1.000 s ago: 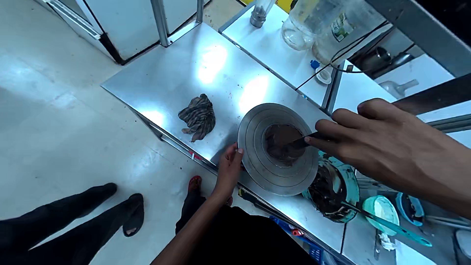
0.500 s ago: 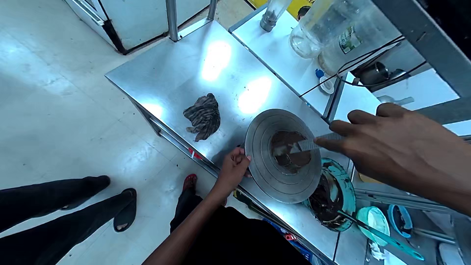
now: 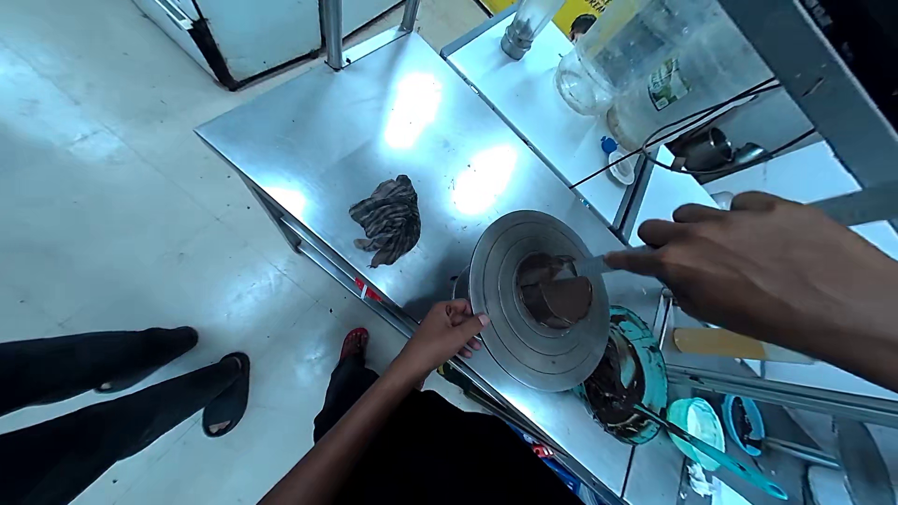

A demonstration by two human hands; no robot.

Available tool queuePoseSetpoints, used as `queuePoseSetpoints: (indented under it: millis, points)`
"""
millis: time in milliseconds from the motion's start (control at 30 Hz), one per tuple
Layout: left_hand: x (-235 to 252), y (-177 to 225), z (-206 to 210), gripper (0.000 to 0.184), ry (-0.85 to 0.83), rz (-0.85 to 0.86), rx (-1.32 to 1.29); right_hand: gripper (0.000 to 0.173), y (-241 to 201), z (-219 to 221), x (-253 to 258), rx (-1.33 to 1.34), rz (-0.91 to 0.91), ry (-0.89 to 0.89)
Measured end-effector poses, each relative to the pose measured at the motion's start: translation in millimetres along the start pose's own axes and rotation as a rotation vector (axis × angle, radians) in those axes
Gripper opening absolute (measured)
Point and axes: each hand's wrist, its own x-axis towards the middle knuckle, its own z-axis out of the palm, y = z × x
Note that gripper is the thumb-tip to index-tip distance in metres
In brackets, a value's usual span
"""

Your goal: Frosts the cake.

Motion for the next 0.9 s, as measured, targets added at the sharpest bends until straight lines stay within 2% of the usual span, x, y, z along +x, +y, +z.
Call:
queuePoseSetpoints:
  millis: [133, 267, 433, 600, 700, 833, 900]
  points:
    - [1, -2, -1, 0.017, -0.035, -0.02, -0.019, 0.039, -6, -5, 0, -0.056, -0.055, 0.052]
    - [1, 1, 2, 0.02, -0.062, -0.068, -0.017, 0.036, -2, -5, 3, -0.017, 0.006, -0.047]
    - [0, -3, 5, 0.016, -0.123, -0.103, 0.001, 0.04, 0, -6, 5, -0.052, -0.066, 0.049]
    - [-1, -10, 10, 0.016, -0.103, -0.08, -0.026, 0.03, 3, -3, 7, -0.03, 0.015, -0.058]
    - [0, -5, 8, 0.018, -0.033, -0.017, -0.022, 0.032, -7, -6, -1, -0.015, -0.016, -0.039]
    - [11, 3, 5, 0.022, 0.224, 0.159, -0.038, 0.032, -19, -9, -11, -0.036, -0.056, 0.0]
    - [4, 27, 8, 0.019, 0.332, 0.217, -0.041, 0.03, -23, -8, -15, -0.044, -0.055, 0.007]
